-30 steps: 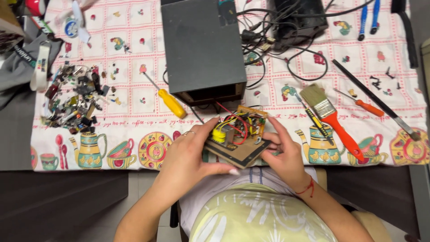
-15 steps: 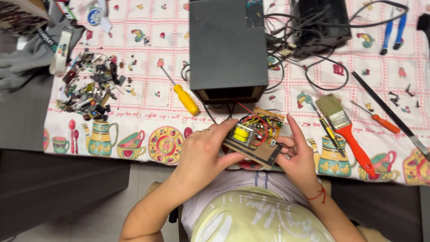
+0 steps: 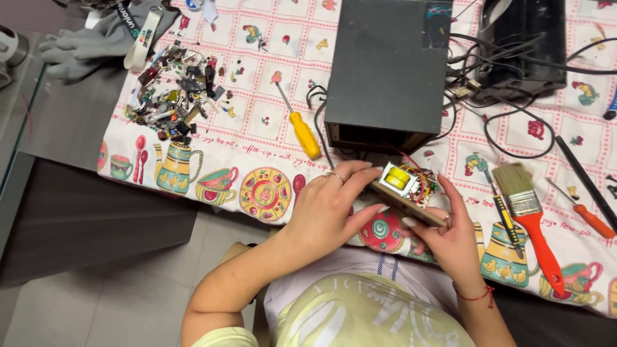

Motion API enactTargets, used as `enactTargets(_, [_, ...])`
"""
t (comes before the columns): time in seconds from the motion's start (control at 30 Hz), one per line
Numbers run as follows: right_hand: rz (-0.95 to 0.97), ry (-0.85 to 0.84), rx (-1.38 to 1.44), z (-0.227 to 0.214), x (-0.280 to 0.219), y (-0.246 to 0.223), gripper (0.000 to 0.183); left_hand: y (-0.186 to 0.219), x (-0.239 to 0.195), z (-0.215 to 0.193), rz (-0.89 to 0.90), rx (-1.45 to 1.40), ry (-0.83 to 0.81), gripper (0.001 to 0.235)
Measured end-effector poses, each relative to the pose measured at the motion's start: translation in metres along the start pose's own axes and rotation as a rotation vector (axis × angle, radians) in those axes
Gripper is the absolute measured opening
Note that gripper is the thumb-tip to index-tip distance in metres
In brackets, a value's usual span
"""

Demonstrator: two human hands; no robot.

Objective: The person uses a thin brush to clean dust from a small circuit board and then uses a larger brush to clean the interior of a black speaker enclosure. The person handles the circuit board and speaker while seated at a table with various tools and electronic parts.

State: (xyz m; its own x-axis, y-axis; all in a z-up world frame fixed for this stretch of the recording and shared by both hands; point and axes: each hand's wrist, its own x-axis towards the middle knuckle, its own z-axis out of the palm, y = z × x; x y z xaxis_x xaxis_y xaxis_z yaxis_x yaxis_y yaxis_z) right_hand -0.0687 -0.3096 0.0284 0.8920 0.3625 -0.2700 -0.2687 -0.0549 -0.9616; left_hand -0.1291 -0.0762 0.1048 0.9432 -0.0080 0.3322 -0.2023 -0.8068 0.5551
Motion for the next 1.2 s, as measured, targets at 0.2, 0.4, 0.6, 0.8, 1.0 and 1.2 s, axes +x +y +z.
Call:
enactTargets(0.2, [0.051, 0.032, -0.134, -0.009, -0.001, 0.006, 0.087, -0.007, 0.003, -0.007, -0.015, -0.231, -0.035, 0.051])
enactTargets(0.4, [0.074, 0.024, -0.031, -0.022, 0.010, 0.018, 0.064, -0.065, -0.003, 0.003, -0.318, -0.347, 0.109, 0.024])
enactTargets(0.6, [0.044, 0.004, 0.022, -0.027, 0.012, 0.026, 0.055, -0.110, 0.008, 0.004, -0.641, -0.061, 0.125, 0.028])
enactTargets(0.8, [0.004, 0.000, 0.084, -0.037, 0.007, 0.048, 0.059, -0.119, 0.011, 0.013, -0.663, -0.057, 0.039, 0.042])
enactTargets(1.0, [-0.065, -0.030, 0.083, -0.023, 0.004, 0.020, 0.084, -0.107, 0.011, 0.019, -0.654, -0.023, 0.112, 0.038])
enactTargets(1.2, [-0.067, 0.166, -0.118, -0.060, -0.025, -0.014, 0.054, -0.115, 0.000, 0.041, -0.545, 0.183, 0.202, 0.032])
